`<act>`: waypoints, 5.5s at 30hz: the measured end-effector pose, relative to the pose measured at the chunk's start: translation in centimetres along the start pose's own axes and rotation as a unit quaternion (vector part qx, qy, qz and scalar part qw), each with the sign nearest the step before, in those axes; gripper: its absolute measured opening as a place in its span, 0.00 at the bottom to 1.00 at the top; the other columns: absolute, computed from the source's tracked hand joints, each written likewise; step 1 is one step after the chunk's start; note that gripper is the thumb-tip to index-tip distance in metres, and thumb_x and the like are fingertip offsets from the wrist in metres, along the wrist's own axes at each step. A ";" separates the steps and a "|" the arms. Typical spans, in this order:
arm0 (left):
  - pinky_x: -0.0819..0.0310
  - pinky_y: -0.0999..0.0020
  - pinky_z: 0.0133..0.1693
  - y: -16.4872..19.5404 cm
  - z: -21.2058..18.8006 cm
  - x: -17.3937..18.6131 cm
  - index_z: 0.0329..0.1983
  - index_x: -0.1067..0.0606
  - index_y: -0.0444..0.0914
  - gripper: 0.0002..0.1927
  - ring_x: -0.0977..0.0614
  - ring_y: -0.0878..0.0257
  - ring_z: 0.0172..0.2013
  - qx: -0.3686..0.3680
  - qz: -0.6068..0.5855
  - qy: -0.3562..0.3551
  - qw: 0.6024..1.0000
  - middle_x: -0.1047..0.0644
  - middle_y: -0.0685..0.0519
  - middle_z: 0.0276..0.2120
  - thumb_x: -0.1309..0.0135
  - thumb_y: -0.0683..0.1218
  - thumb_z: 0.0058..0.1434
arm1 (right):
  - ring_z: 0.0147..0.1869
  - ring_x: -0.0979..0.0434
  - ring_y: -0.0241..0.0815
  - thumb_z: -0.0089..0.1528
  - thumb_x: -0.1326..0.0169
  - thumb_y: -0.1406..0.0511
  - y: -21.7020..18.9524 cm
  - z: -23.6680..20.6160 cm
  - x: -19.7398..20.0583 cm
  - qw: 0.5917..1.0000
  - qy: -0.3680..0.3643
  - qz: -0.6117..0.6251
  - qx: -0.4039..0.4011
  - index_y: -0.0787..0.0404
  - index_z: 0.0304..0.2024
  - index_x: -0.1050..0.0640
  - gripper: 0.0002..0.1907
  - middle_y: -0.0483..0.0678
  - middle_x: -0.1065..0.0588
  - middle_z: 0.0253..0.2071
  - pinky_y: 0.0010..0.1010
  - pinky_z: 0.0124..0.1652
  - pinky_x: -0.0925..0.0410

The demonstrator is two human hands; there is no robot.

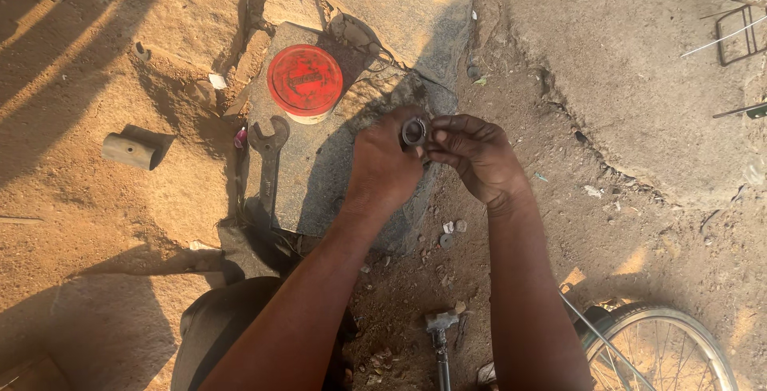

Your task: The person sits on the ground beside a bicycle front fork and wheel, packs grease from a cup into the fork's bearing cups by hand, and presses bearing balls into place, using a wrench and hammer lying nearby. They handle small bearing parts one at a time and set them on a stone slab.

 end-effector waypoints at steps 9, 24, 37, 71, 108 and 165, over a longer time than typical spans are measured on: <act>0.20 0.71 0.48 -2.2 1.1 1.5 0.64 0.31 0.33 0.27 0.18 0.66 0.47 0.043 -0.246 0.134 0.959 0.24 0.52 0.46 0.47 0.29 0.60 | 0.39 0.15 0.47 0.60 0.39 0.69 4.7 7.4 0.5 0.833 0.172 -0.512 0.119 0.62 0.43 0.15 0.10 0.54 0.17 0.40 0.35 0.42 0.24; 0.20 0.70 0.49 -1.2 0.3 0.6 0.63 0.31 0.29 0.27 0.16 0.63 0.46 0.065 -0.224 0.126 0.964 0.19 0.46 0.46 0.45 0.31 0.58 | 0.53 0.21 0.60 0.66 0.52 0.56 7.6 9.7 -1.9 0.765 0.154 -0.626 0.016 0.61 0.50 0.22 0.19 0.61 0.22 0.49 0.47 0.51 0.29; 0.18 0.69 0.50 -0.8 0.1 0.8 0.61 0.28 0.29 0.26 0.14 0.61 0.48 0.081 -0.185 0.124 0.971 0.18 0.43 0.48 0.45 0.33 0.58 | 0.63 0.25 0.52 0.66 0.49 0.56 7.6 10.6 -2.8 0.695 0.126 -0.708 0.016 0.60 0.58 0.28 0.22 0.53 0.23 0.55 0.39 0.59 0.30; 0.17 0.70 0.50 -1.0 0.4 1.1 0.62 0.30 0.32 0.28 0.15 0.63 0.48 0.090 -0.163 0.097 0.978 0.19 0.47 0.48 0.42 0.35 0.57 | 0.49 0.17 0.57 0.66 0.48 0.56 7.3 10.6 -0.9 0.643 -0.003 -0.766 -0.007 0.65 0.42 0.19 0.18 0.60 0.19 0.44 0.43 0.49 0.25; 0.20 0.60 0.46 -2.6 -1.1 -1.5 0.53 0.24 0.37 0.22 0.13 0.52 0.45 0.030 0.042 -0.058 0.997 0.17 0.43 0.42 0.40 0.36 0.53 | 0.58 0.21 0.56 0.65 0.52 0.74 2.1 -3.8 -0.3 0.995 0.013 0.095 0.003 0.80 0.58 0.28 0.20 0.64 0.22 0.51 0.45 0.61 0.27; 0.16 0.70 0.46 -2.3 0.8 1.3 0.54 0.26 0.35 0.22 0.13 0.66 0.43 0.079 -0.202 0.088 0.972 0.17 0.51 0.42 0.37 0.35 0.55 | 0.38 0.17 0.43 0.60 0.43 0.66 5.7 2.7 5.1 0.910 0.265 -0.316 0.036 0.64 0.51 0.18 0.17 0.51 0.18 0.39 0.36 0.40 0.24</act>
Point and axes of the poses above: each hand's wrist, its own z-axis towards the middle knuckle, its own x-axis out of the back of the hand, y = z × x, the point moved 6 cm from there along z, towards the middle knuckle
